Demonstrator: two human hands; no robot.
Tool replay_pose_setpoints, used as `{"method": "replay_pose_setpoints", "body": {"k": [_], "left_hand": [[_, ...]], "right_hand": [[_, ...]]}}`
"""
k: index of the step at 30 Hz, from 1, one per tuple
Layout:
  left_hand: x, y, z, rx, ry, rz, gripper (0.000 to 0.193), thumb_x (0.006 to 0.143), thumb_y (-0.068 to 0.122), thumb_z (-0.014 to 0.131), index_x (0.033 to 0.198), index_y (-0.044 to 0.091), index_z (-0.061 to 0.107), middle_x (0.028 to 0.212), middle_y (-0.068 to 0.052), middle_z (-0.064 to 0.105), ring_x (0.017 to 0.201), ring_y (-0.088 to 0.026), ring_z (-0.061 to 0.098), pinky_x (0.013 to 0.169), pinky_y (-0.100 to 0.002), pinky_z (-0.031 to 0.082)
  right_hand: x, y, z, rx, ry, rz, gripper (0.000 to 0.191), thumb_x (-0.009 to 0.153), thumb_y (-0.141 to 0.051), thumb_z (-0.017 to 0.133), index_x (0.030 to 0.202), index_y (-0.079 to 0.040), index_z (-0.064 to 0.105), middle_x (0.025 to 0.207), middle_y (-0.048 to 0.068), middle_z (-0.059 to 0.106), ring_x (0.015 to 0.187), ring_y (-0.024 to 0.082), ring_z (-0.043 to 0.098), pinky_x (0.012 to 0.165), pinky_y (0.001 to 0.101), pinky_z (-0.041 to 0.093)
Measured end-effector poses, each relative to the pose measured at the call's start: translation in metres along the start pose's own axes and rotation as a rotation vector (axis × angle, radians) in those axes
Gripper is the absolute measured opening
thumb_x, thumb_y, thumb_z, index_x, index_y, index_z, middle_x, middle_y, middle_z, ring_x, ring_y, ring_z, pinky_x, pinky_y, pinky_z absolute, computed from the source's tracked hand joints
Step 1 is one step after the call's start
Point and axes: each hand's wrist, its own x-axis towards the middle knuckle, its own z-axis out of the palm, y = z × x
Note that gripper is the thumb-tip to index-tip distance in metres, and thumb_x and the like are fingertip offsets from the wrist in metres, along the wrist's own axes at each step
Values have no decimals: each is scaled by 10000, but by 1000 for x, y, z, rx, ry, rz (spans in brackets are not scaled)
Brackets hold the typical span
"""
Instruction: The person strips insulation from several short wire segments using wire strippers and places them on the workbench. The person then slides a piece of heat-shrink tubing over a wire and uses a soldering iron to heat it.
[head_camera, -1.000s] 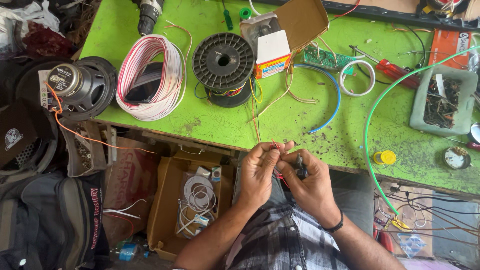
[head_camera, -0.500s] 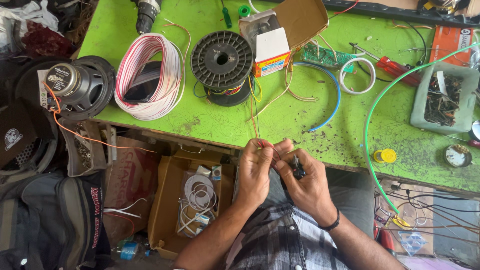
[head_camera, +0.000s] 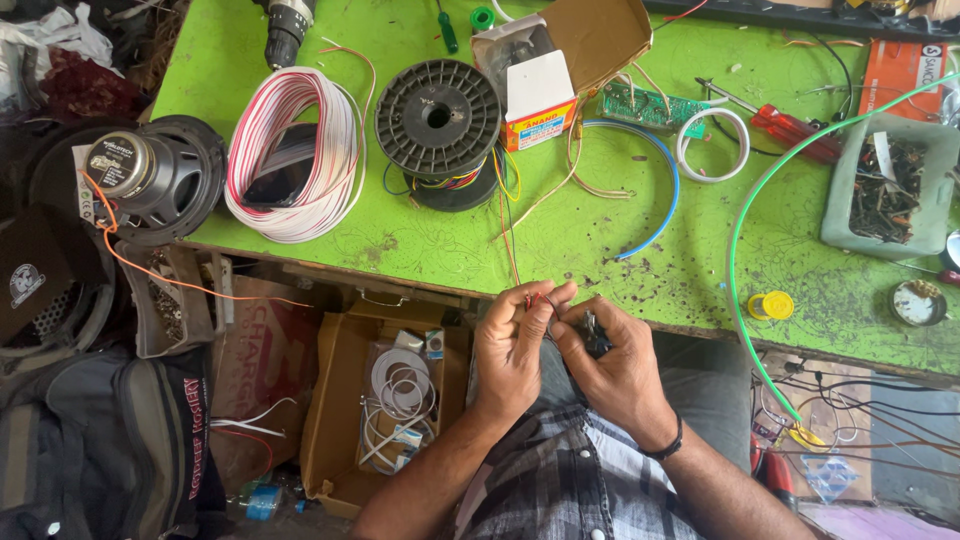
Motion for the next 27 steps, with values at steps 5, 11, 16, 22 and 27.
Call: {"method": "replay_pose_setpoints", "body": {"k": [5,11,16,22,27], "left_hand": [[-3,-4,-2,-38,-4,-57,215,1103,54,558,1297,-36,580,1235,-228,728,1155,-214,709,1001,-319,563],[-4,-3,-1,-47,-16,-120,332,1093,74,552,1408,-25,518,1259,-215,719,1080,-175,706,960,-292,558],[-4,-2,0,-60,-13,-144,345,1087,85,553,1411,-30,529,1264,-195,723,1093,-154,700,976,-283,550],[-4,-5,2,-53,-3,-139,246,1088,81,570,1282,-55,638,1260,-173,726,1108,-149,699,1014,-301,558],[-5,-2,-1,8,-30,-125,239,1106,84,568,1284,-51,654,1290,-171,723,1102,-143,680,976,-276,545]], "right_hand": [[1,-3,-2,2,-7,-3,89,869,-98,758,898,-45,694,736,45,680,621,116,608,577,296,484],[2,-6,-5,-86,-7,-49,137,832,-91,769,937,-43,695,753,80,639,623,182,616,578,329,477],[2,-5,-4,-86,28,-115,109,864,-56,737,941,-44,661,795,83,666,676,204,639,630,345,493],[1,0,-1,-47,11,-32,97,865,-42,724,918,-46,643,778,78,673,640,204,650,595,347,498],[1,-1,-2,-88,10,-122,141,838,-40,740,936,-37,639,805,93,669,683,231,646,630,358,498]]}}
